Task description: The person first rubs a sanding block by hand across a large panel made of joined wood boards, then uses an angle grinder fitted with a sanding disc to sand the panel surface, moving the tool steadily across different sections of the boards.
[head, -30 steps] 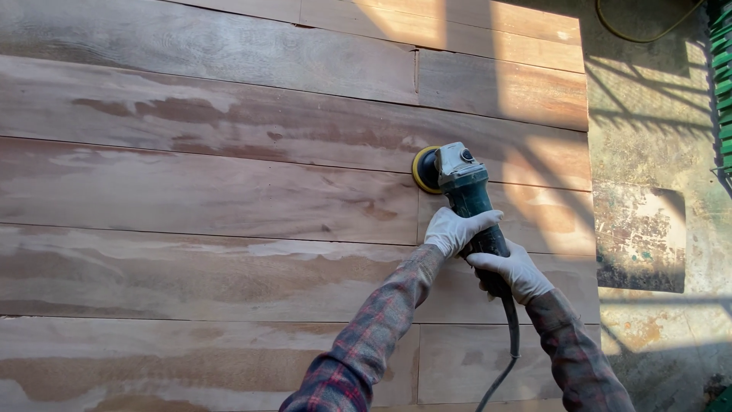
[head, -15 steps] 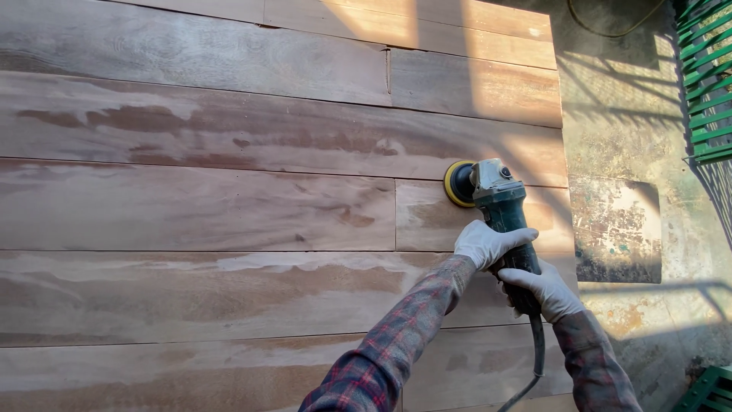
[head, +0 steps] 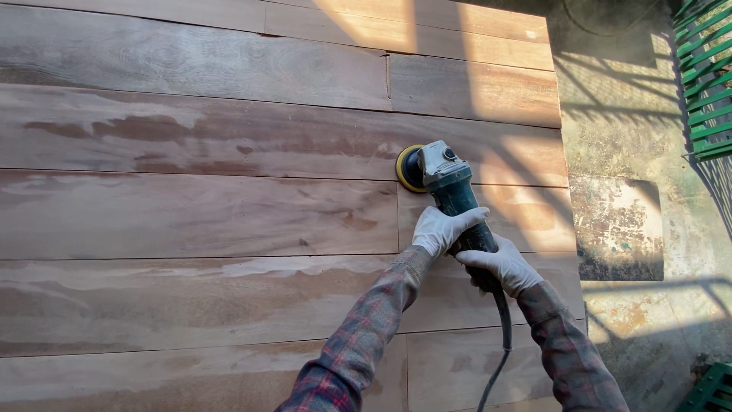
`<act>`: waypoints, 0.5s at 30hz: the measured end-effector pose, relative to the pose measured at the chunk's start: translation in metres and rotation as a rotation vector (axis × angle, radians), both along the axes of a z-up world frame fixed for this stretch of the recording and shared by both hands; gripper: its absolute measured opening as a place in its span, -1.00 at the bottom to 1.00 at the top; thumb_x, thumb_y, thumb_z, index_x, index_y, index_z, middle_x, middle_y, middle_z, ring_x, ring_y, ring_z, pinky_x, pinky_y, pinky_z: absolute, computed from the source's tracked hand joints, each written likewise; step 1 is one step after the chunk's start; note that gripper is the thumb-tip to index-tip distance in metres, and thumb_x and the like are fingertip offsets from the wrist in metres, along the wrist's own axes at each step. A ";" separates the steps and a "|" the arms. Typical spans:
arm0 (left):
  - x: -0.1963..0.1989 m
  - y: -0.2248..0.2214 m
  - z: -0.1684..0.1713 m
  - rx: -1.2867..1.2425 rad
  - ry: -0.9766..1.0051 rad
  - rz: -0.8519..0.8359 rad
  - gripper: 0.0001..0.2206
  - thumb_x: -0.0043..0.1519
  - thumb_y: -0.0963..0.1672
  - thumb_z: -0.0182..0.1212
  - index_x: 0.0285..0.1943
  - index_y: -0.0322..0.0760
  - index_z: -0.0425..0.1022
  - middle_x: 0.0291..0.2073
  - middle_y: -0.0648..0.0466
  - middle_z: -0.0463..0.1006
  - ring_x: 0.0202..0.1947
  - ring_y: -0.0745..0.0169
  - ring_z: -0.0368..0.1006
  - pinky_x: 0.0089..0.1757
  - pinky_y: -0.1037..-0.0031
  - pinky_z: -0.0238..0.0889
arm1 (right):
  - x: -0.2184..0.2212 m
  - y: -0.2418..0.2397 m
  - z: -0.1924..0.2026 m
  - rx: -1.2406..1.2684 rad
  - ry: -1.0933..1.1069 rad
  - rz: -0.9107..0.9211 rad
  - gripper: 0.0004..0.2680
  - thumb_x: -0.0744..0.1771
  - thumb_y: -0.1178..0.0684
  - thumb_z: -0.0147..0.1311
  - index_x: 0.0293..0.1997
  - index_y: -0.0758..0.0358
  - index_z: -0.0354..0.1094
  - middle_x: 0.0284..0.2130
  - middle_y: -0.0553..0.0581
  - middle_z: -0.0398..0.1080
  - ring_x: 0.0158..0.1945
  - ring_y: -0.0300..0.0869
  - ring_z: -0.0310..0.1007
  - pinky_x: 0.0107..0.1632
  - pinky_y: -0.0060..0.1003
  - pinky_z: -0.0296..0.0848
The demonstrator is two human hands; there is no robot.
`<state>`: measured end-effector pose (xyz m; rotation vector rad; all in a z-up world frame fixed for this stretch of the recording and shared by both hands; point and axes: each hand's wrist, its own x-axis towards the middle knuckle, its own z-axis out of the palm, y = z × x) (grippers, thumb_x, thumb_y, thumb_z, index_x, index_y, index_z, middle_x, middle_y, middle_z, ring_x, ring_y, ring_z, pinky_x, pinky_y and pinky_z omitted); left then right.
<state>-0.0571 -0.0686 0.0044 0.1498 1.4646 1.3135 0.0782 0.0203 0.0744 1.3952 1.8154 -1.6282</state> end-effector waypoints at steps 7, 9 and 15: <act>0.054 0.099 -0.010 0.061 0.203 -0.286 -0.15 -0.22 0.36 0.23 -0.22 -0.46 0.69 -0.35 -0.18 0.71 -0.34 0.04 0.68 -0.28 0.31 0.49 | 0.070 0.065 -0.004 0.066 -0.029 -0.223 -0.68 0.17 -0.09 0.28 -0.14 0.31 0.43 -0.52 0.18 0.45 -0.59 -0.07 0.44 -0.57 -0.13 0.44; 0.066 0.120 -0.013 0.058 0.224 -0.310 -0.13 -0.23 0.36 0.23 -0.17 -0.45 0.68 -0.32 -0.18 0.71 -0.30 0.02 0.68 -0.26 0.30 0.50 | 0.083 0.077 -0.005 0.082 -0.039 -0.246 -0.68 0.18 -0.09 0.27 -0.16 0.34 0.44 -0.52 0.19 0.45 -0.58 -0.05 0.45 -0.58 -0.11 0.45; 0.059 0.118 -0.020 0.047 0.282 -0.347 -0.10 -0.22 0.38 0.18 -0.07 -0.39 0.67 -0.24 -0.22 0.69 -0.21 -0.04 0.67 -0.18 0.28 0.48 | 0.081 0.081 -0.018 0.040 -0.018 -0.255 -0.67 0.19 -0.08 0.27 -0.13 0.39 0.42 -0.50 0.23 0.46 -0.55 -0.01 0.48 -0.58 -0.11 0.47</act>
